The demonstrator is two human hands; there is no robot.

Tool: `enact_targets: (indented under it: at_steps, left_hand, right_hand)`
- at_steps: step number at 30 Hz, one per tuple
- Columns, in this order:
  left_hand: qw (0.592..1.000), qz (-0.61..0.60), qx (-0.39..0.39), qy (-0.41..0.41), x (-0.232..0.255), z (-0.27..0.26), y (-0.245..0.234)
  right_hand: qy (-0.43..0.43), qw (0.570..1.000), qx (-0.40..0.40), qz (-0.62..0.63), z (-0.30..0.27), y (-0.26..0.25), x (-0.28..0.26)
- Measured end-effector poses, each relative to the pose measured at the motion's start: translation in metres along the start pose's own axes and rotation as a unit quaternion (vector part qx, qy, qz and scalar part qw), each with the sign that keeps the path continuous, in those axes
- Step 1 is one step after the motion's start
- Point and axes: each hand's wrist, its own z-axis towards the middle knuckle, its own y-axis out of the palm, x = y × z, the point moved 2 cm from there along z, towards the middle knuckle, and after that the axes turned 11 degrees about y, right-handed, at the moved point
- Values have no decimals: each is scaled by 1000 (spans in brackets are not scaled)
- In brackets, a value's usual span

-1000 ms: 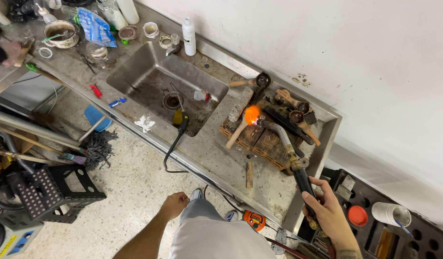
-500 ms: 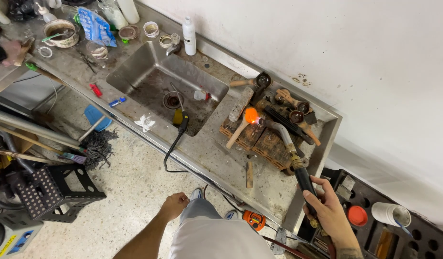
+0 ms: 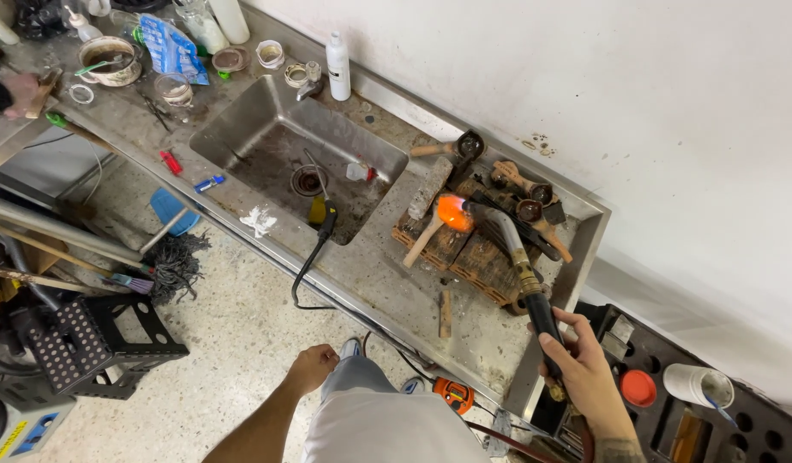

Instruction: Using a blowtorch to melt metal in a crucible and adding material with a spoon at a metalworking station.

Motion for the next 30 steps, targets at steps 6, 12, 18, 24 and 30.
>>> enact_targets:
  at_steps: [6,12,18,24,30]
  left_hand:
    - [1000,7,6,7,-4,1,-2]
    - [1000,9,7,9,-8,6,-2]
    - [1000,-1,7,15,4,4,-6]
    - [1000,-6,7,5,6,2,-6]
    - [1000,-4,6,0,-2,1,-5]
  right_hand:
    - [12,1000,15,7,6,-5,5]
    - [21,1000,3,7,9,-2,21]
    - [14,1000,-10,7,-4,13,0]
    - [-1,1000,-5,3,2,14,-14]
    - [7,1000,4,8,11,8,-7]
